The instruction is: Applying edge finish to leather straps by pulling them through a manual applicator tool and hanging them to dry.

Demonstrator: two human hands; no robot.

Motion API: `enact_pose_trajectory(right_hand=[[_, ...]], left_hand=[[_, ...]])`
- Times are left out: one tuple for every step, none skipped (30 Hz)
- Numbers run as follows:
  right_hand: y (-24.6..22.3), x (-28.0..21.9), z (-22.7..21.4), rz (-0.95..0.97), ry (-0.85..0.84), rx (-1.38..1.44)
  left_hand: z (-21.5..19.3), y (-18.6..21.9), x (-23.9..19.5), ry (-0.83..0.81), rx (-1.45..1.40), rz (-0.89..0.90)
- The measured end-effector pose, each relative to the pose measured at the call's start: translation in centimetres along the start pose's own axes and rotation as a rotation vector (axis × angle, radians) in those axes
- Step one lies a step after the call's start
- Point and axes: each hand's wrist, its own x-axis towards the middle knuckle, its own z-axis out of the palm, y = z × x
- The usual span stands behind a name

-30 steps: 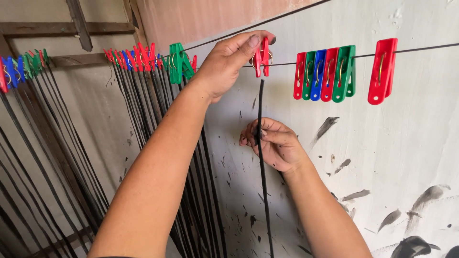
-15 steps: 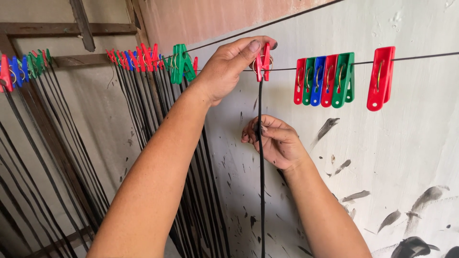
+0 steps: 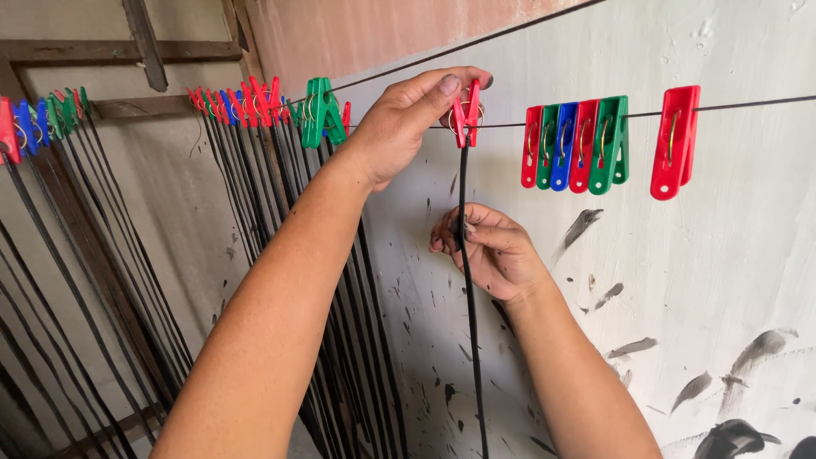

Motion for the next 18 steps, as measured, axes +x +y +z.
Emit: enact_pose_trajectory(right_hand=[[-0.1, 0.0, 0.1, -0.001, 0.002, -0.006], [-0.1, 0.0, 0.2, -0.001, 0.005, -0.013], [-0.1, 0.0, 0.2, -0.001, 0.005, -0.013], [-0.1, 0.0, 0.2, -0.004, 0.015, -0.025], [-0.1, 0.0, 0.2, -0.008, 0.024, -0.036], [-0.1, 0.0, 0.2, -0.008, 0.025, -0.036], [-0.1, 0.1, 0.1, -0.007, 0.024, -0.021], [-0.1, 0.0, 0.1, -0.006, 0.023, -0.005], [-0.1, 0.0, 0.0, -0.006, 0.025, -0.004], [0.0, 0.0, -0.2, -0.011, 0.032, 0.014], [0.1, 0.0, -0.3, -0.015, 0.039, 0.032], [0.0, 0.0, -0.2, -0.015, 0.041, 0.033], [0.0, 0.0, -0.1, -0.015, 0.057, 0.026], [0.0, 0.0, 0.0, -0.014, 0.074, 0.019], [0.1, -0.2, -0.1, -0.014, 0.076, 0.02], [0.1, -0.3, -0.2, -0.011, 0.081, 0.022], [0.2, -0.4, -0.3, -0.007, 0.085, 0.024], [0.4, -0.6, -0.4, -0.005, 0.087, 0.025]], left_hand=[[0.0, 0.1, -0.1, -0.002, -0.022, -0.004], [0.1, 0.3, -0.1, -0.003, -0.044, -0.007], [0.1, 0.3, -0.1, -0.003, -0.045, -0.007], [0.1, 0.4, -0.2, -0.004, -0.046, -0.01], [0.2, 0.5, -0.2, -0.004, -0.047, -0.012], [0.2, 0.7, -0.2, -0.005, -0.048, -0.013], [0.3, 0.9, -0.1, 0.017, -0.027, -0.039], [0.4, 1.0, -0.1, 0.038, -0.007, -0.067], [0.6, 1.4, -0.1, 0.037, -0.008, -0.068], [0.9, 1.8, 0.0, 0.078, -0.002, -0.121], [1.1, 2.1, 0.0, 0.119, 0.003, -0.174], [1.2, 1.8, 0.2, 0.117, 0.002, -0.176], [1.2, 1.5, 0.4, 0.133, 0.008, -0.148], [1.3, 1.1, 0.6, 0.149, 0.013, -0.12], [1.3, 1.3, 0.7, 0.148, 0.012, -0.122], [1.4, 1.5, 0.7, 0.148, 0.068, -0.116], [1.4, 1.6, 0.8, 0.147, 0.124, -0.111], [1.2, 1.3, 1.0, 0.148, 0.122, -0.113]])
